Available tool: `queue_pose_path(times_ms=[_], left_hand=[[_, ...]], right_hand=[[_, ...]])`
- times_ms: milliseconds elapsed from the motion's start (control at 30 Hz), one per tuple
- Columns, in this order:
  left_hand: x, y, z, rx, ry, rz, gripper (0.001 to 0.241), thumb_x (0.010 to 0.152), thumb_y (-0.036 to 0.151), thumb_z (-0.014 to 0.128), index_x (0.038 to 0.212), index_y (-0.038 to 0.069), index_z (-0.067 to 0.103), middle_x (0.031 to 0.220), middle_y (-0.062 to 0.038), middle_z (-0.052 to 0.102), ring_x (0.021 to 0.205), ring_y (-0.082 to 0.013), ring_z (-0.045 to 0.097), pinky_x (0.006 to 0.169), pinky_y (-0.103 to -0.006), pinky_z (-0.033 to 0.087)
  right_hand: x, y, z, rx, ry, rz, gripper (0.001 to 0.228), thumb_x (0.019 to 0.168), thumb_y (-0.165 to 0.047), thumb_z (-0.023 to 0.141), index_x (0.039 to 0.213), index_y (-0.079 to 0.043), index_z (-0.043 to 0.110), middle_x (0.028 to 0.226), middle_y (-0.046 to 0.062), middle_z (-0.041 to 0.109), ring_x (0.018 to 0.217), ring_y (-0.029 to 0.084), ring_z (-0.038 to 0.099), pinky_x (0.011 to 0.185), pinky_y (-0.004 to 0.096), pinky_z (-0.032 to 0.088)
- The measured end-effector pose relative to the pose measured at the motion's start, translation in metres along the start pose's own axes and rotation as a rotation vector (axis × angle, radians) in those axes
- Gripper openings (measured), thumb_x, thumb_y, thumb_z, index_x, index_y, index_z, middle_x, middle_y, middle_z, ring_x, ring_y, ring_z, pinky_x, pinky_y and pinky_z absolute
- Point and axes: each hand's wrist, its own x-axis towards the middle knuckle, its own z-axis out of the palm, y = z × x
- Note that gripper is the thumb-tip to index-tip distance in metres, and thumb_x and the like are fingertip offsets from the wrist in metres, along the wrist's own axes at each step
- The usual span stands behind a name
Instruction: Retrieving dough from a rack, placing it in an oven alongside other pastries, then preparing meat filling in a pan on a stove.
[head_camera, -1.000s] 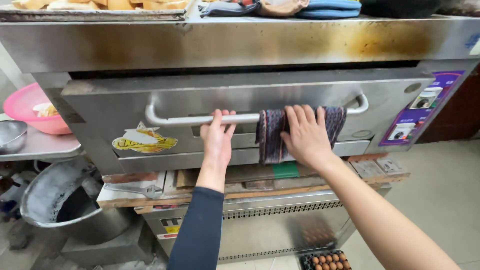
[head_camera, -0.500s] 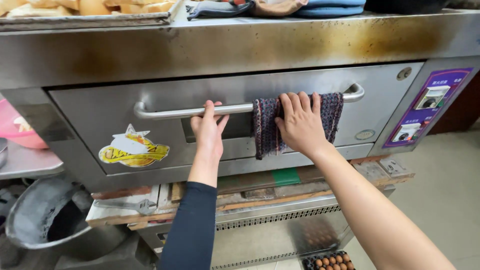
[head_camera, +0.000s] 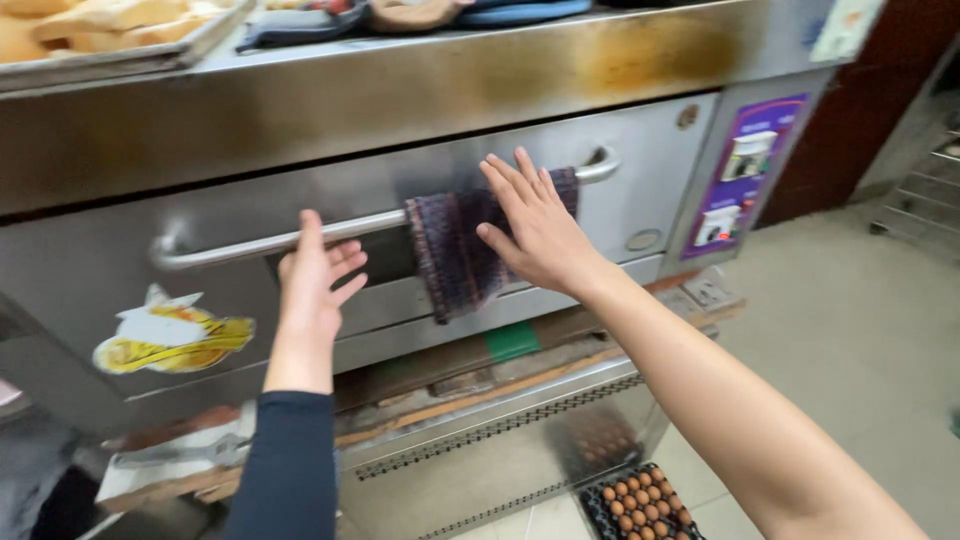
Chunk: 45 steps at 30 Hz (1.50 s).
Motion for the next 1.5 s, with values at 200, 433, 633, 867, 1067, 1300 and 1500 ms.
queue_pose_path(times_ms=[200, 433, 633, 867, 1067, 1300, 1500], left_hand=[[-0.067, -0.028, 0.104, 0.331, -0.246, -0.046, 0.062, 0.101, 0.058, 0.059, 0.102, -0.002, 0.073, 0.082, -0.017, 0.069, 0.078, -0.0280, 0.067, 0.071, -0.0417, 0.054], [-0.133, -0.058, 0.294, 0.771, -0.401, 0.990, 0.023, 0.094, 0.026, 0.072, 0.098, 0.003, 0.074, 0.096, -0.011, 0.075, 0.092, -0.0271, 0.072, 0.083, -0.0396, 0.057], [-0.111, -0.110, 0.395, 1.103, -0.081, 1.273, 0.044, 0.090, 0.022, 0.071, 0.124, -0.005, 0.065, 0.135, -0.021, 0.062, 0.130, -0.0371, 0.054, 0.110, -0.0467, 0.044], [-0.092, -0.140, 0.410, 1.629, 0.275, 1.180, 0.064, 0.095, 0.029, 0.068, 0.141, -0.014, 0.056, 0.150, -0.029, 0.051, 0.143, -0.0409, 0.043, 0.123, -0.0483, 0.030], [-0.088, -0.146, 0.412, 1.696, 0.318, 1.201, 0.060, 0.095, 0.027, 0.069, 0.138, -0.013, 0.060, 0.151, -0.027, 0.054, 0.145, -0.0395, 0.044, 0.125, -0.0464, 0.030], [-0.084, -0.149, 0.409, 1.665, 0.304, 1.217, 0.055, 0.096, 0.022, 0.069, 0.136, -0.014, 0.063, 0.149, -0.027, 0.056, 0.144, -0.0399, 0.046, 0.125, -0.0467, 0.032], [-0.084, -0.152, 0.411, 1.661, 0.309, 1.203, 0.054, 0.097, 0.021, 0.070, 0.137, -0.015, 0.062, 0.150, -0.029, 0.056, 0.146, -0.0403, 0.046, 0.126, -0.0470, 0.032]], right_hand=[[-0.062, 0.065, -0.064, 0.061, 0.099, 0.358, 0.031, 0.096, -0.022, 0.070, 0.121, -0.004, 0.067, 0.110, 0.015, 0.072, 0.110, 0.033, 0.068, 0.096, 0.043, 0.053], [-0.160, 0.230, -0.094, 0.075, 0.199, 0.764, 0.029, 0.095, -0.030, 0.071, 0.094, -0.001, 0.076, 0.079, 0.014, 0.074, 0.073, 0.028, 0.073, 0.070, 0.039, 0.056], [-0.201, 0.357, -0.118, 0.215, 0.086, 1.101, 0.033, 0.094, -0.034, 0.068, 0.096, -0.003, 0.078, 0.078, 0.008, 0.077, 0.075, 0.020, 0.077, 0.076, 0.036, 0.058], [-0.204, 0.414, -0.098, 0.196, 0.005, 0.945, 0.043, 0.090, -0.044, 0.069, 0.091, -0.003, 0.080, 0.073, 0.014, 0.075, 0.073, 0.028, 0.075, 0.077, 0.040, 0.058], [-0.202, 0.434, -0.088, 0.121, -0.001, 0.803, 0.045, 0.090, -0.046, 0.071, 0.087, -0.002, 0.080, 0.074, 0.020, 0.072, 0.075, 0.037, 0.073, 0.075, 0.046, 0.057], [-0.197, 0.431, -0.088, 0.198, 0.006, 0.802, 0.039, 0.088, -0.041, 0.072, 0.088, -0.003, 0.080, 0.073, 0.018, 0.073, 0.073, 0.035, 0.073, 0.075, 0.044, 0.057], [-0.199, 0.434, -0.082, 0.206, 0.046, 0.783, 0.037, 0.089, -0.038, 0.074, 0.085, -0.002, 0.079, 0.072, 0.018, 0.073, 0.072, 0.035, 0.073, 0.073, 0.044, 0.057]])
